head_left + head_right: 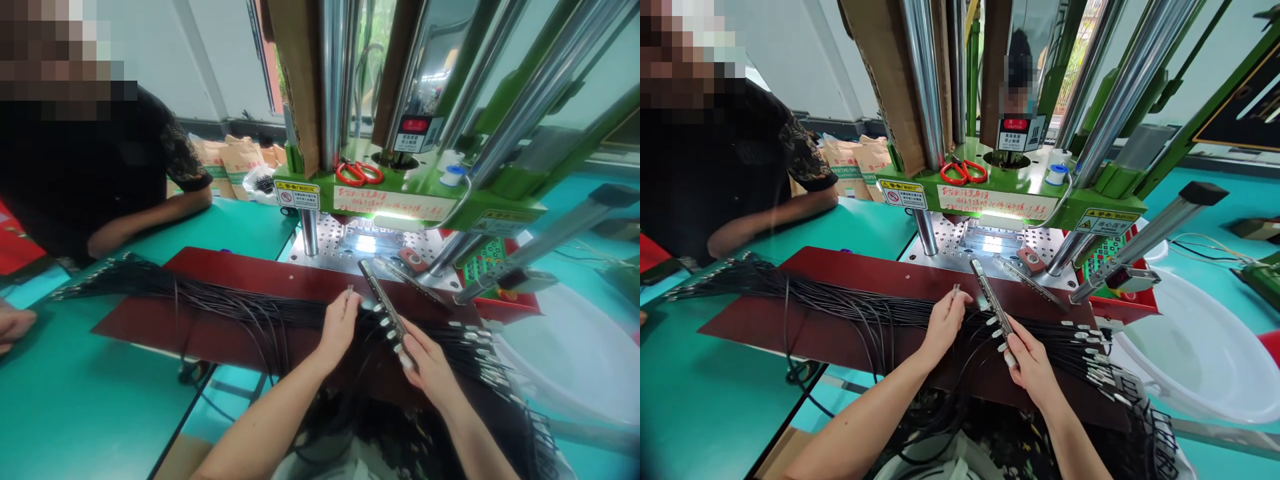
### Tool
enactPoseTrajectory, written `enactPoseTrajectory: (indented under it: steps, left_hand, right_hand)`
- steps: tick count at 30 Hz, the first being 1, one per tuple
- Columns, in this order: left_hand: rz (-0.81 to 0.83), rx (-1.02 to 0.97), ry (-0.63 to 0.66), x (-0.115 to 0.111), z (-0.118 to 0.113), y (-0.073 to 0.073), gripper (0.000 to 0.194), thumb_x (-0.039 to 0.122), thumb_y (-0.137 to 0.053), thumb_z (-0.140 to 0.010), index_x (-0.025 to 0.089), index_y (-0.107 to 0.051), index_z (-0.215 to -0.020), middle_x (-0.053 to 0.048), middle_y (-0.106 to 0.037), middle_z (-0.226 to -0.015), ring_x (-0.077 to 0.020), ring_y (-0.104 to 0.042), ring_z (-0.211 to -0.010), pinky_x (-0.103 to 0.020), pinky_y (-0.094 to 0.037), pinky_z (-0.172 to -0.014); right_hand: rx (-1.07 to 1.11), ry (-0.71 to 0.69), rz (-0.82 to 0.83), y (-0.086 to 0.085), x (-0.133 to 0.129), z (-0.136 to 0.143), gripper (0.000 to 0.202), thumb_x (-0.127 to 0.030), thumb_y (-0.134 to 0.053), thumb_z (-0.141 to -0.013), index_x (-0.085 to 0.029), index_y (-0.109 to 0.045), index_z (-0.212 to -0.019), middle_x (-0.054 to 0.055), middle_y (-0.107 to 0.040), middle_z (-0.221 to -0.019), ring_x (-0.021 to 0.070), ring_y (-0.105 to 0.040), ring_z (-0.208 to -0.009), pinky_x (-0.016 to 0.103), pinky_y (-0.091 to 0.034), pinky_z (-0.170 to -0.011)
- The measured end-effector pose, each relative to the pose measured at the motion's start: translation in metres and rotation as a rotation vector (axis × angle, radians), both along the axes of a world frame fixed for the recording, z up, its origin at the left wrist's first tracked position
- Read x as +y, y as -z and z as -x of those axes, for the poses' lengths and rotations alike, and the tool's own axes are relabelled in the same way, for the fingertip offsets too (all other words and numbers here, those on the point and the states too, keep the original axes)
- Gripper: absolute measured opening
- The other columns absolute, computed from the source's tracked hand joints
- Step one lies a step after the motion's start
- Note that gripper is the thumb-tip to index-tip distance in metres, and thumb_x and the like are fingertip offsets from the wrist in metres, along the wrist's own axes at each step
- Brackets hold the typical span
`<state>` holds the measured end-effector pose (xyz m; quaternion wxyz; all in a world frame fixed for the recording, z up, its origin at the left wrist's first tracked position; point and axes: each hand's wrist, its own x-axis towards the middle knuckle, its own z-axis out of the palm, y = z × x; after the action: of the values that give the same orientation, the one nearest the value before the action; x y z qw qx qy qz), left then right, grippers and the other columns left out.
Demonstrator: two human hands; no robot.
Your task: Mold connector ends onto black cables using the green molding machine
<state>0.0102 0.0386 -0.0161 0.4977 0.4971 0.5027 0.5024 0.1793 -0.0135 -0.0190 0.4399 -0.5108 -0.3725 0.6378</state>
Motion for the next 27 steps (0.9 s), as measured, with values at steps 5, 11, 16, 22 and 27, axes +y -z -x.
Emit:
enactPoseTrajectory:
  steps: [5,11,16,22,27]
  left_hand:
    - [0.085,-0.167,0.032,0.0,-0.001,-0.004,0.024,0.041,-0.042,-0.082,0.02,-0.038,-0.071,0.01,-0.031,-0.045,-0.0038,-0.027,-0.036,-0.016,-0.023,-0.039]
    - [0.278,-0.218,0.173,0.002,0.0,-0.016,0.028,0.04,-0.056,-0.071,0.016,-0.046,-0.061,0.011,-0.026,-0.037,-0.0015,-0.019,-0.033,-0.016,-0.014,-0.035]
    - [0.308,-0.223,0.181,0.004,0.004,-0.016,0.03,0.042,-0.057,-0.069,0.016,-0.048,-0.06,0.011,-0.026,-0.035,-0.0014,-0.017,-0.03,-0.017,-0.012,-0.033]
    - [0.228,-0.155,0.182,0.004,0.011,-0.006,0.031,0.045,-0.053,-0.072,0.015,-0.049,-0.062,0.01,-0.028,-0.038,-0.0015,-0.018,-0.032,-0.017,-0.014,-0.034]
    - [0.223,-0.136,0.228,0.007,0.017,-0.009,0.041,0.054,-0.038,-0.078,0.017,-0.042,-0.061,0.006,-0.039,-0.042,-0.0034,-0.026,-0.031,-0.017,-0.015,-0.032]
  right_hand:
    - [-0.007,-0.027,0.003,-0.002,-0.002,-0.001,0.058,-0.043,-0.056,-0.078,-0.019,-0.04,-0.128,-0.008,-0.037,-0.046,0.0025,-0.023,-0.034,0.017,-0.013,-0.032]
    - [-0.067,-0.067,-0.003,-0.002,-0.001,-0.003,0.058,-0.045,-0.055,-0.078,-0.019,-0.042,-0.128,-0.008,-0.036,-0.046,0.0031,-0.023,-0.035,0.016,-0.015,-0.032]
    - [-0.173,-0.11,-0.007,0.002,-0.001,-0.004,0.06,-0.048,-0.052,-0.078,-0.021,-0.04,-0.13,-0.006,-0.038,-0.049,0.0043,-0.025,-0.038,0.017,-0.019,-0.034]
    - [-0.293,-0.184,-0.068,0.002,-0.002,-0.004,0.059,-0.049,-0.051,-0.078,-0.021,-0.042,-0.129,-0.005,-0.041,-0.053,0.0047,-0.026,-0.041,0.018,-0.019,-0.036]
    - [-0.154,-0.12,0.031,-0.002,-0.001,-0.005,0.057,-0.048,-0.054,-0.077,-0.022,-0.044,-0.127,-0.006,-0.038,-0.05,0.0035,-0.02,-0.038,0.018,-0.014,-0.035]
